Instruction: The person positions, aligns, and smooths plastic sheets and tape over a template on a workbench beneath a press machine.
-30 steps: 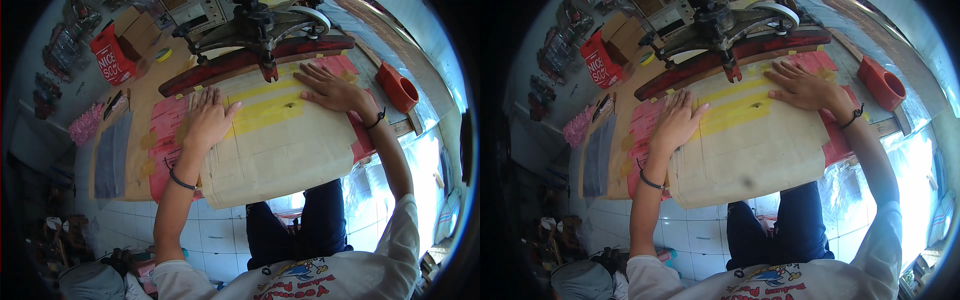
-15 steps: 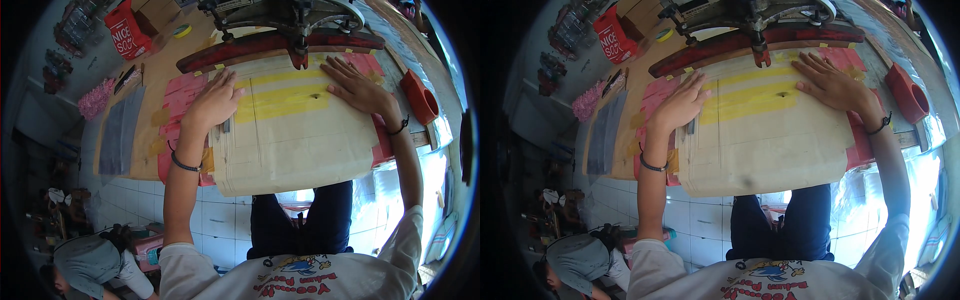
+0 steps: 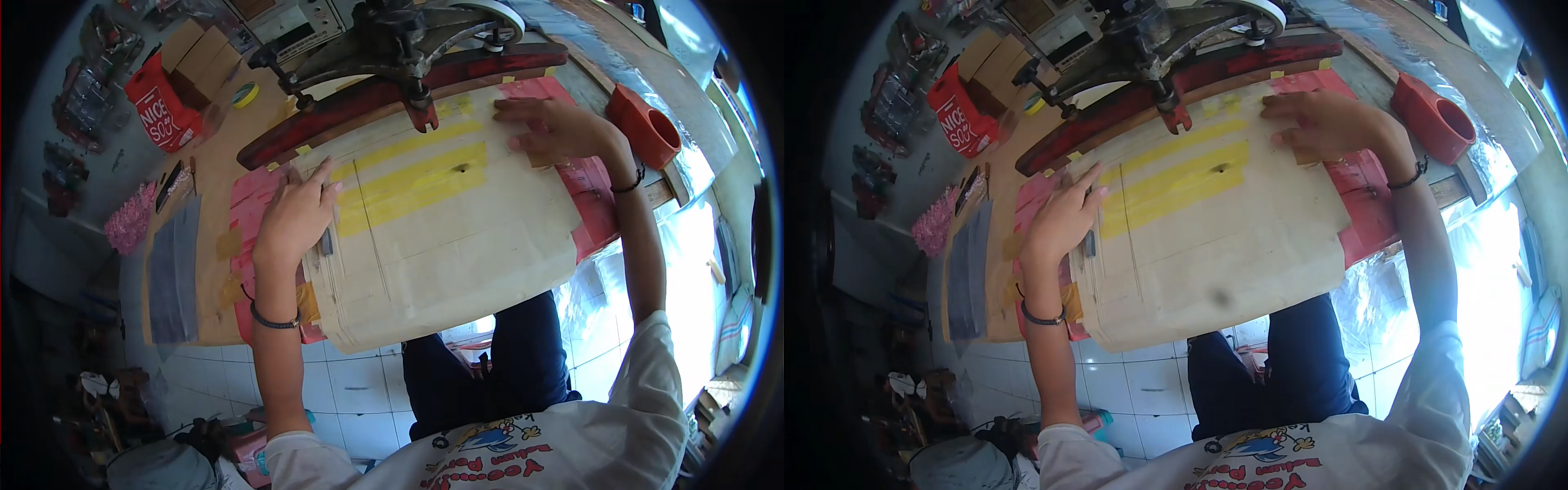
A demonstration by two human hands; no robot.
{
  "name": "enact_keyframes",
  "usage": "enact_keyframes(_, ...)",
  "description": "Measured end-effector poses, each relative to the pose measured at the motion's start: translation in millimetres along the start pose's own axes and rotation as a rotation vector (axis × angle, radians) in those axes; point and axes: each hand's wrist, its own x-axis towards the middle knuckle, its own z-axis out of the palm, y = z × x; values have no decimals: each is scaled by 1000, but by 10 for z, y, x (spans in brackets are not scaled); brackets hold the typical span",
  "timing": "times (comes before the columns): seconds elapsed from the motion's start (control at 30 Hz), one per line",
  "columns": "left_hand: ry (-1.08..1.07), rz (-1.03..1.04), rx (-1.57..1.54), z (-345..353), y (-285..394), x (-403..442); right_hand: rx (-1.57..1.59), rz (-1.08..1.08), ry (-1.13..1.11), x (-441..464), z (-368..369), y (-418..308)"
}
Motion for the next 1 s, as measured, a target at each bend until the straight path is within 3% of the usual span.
enact_keyframes(0.17,66,29,-61,-102,60,-79,-92,-70,81,-8,56,-92)
enact_keyframes(0.27,-36,-46,-193,-255,107,-130,-75,-143,125,-20,20,-51)
enact_keyframes(0.47,225,105,53,-223,15,-175,0,-34,119,-50,-91,-164)
enact_keyframes(0.57,79,5,-93,-305,105,-173,13,-110,116,-50,-58,-175)
enact_keyframes(0.63,92,30,-91,-245,40,-168,14,-191,119,-49,-46,-164)
enact_keyframes(1.0,-33,-52,-144,-373,155,-204,-38,-170,93,-36,20,-214)
